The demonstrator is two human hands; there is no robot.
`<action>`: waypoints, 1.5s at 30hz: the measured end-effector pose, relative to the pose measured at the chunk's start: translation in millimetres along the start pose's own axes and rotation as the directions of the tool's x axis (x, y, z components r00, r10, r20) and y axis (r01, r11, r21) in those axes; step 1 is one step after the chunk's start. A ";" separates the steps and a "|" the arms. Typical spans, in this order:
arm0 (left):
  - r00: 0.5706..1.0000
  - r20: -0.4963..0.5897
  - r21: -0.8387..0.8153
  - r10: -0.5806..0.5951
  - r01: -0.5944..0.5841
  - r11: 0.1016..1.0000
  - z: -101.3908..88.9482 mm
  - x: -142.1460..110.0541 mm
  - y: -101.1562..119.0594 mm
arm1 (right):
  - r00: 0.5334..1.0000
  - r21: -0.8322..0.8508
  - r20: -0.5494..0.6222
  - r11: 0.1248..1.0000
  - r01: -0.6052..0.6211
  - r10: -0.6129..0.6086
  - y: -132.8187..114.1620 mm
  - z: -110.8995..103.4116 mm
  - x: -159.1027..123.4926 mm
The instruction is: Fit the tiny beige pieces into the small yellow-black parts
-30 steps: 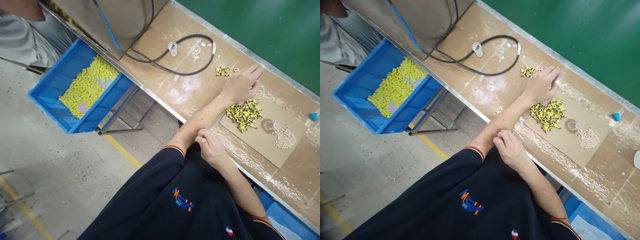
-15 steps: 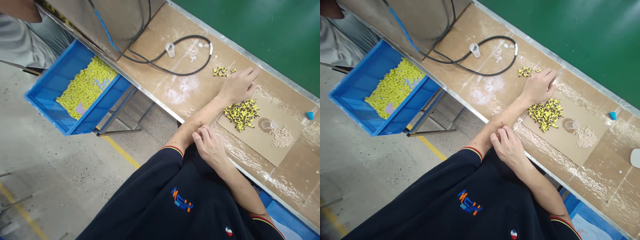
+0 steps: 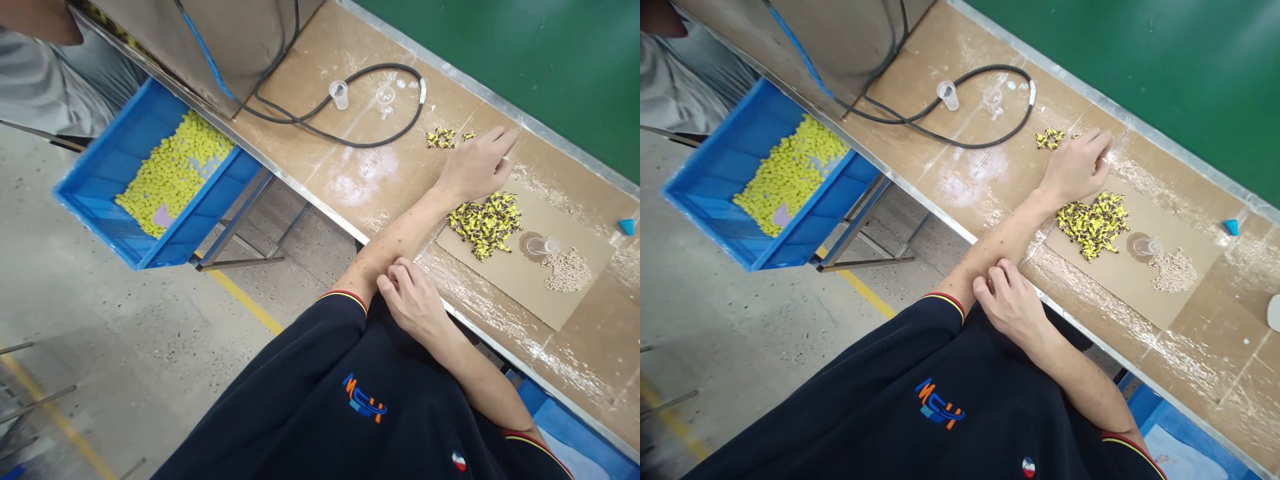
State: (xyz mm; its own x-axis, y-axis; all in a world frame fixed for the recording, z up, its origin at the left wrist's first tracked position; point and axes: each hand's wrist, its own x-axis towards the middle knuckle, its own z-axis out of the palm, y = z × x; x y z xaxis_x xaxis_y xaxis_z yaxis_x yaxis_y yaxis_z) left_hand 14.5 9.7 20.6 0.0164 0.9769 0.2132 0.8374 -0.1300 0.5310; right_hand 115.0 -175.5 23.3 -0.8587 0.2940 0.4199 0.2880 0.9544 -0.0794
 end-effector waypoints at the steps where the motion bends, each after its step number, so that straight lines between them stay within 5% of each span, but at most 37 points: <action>1: 1.000 0.014 0.015 -0.003 0.002 1.000 -1.1 -0.1 0.6 | 1.000 0.036 0.005 0.999 -0.008 0.008 0.1 -0.3 -2.1; 6: 1.000 0.006 0.009 0.009 -0.009 1.000 -4.0 0.4 1.8 | 0.996 0.211 -0.011 0.974 -0.087 0.091 4.8 1.2 -14.1; 11: 0.999 0.020 0.035 0.027 -0.027 0.999 -2.4 -0.3 2.7 | 0.982 0.198 -0.091 0.969 -0.146 0.167 15.1 7.8 -15.6; 15: 0.994 -0.052 0.034 0.100 -0.098 0.995 -1.2 -2.9 5.5 | 0.984 0.135 -0.059 0.978 -0.157 0.166 20.7 8.6 -6.0; 22: 0.995 0.068 0.132 0.069 -0.077 0.988 -11.4 -5.2 11.2 | 0.992 0.035 -0.021 0.992 -0.124 0.125 22.7 3.0 2.5; 29: 0.996 -0.056 -0.025 0.066 -0.067 0.997 -6.5 -5.0 5.3 | 0.990 0.077 0.004 0.987 -0.144 0.144 15.8 8.0 -4.2; 41: 0.996 0.027 -0.008 0.081 -0.081 0.997 -9.3 -2.2 3.0 | 0.995 0.221 0.003 0.971 -0.093 0.095 3.5 12.2 -15.4; 45: 0.995 -0.005 -0.015 0.102 -0.102 0.995 -6.5 0.8 0.8 | 0.982 0.331 -0.078 0.934 -0.136 0.171 13.5 13.5 -18.7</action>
State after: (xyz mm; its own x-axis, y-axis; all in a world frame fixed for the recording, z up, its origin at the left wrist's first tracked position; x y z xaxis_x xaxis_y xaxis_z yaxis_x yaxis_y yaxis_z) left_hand 11.6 9.2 26.4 0.0988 0.9576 0.2706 0.8233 -0.2314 0.5184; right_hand 129.2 -167.4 2.2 -0.7613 0.4478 0.4690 0.2459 0.8686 -0.4303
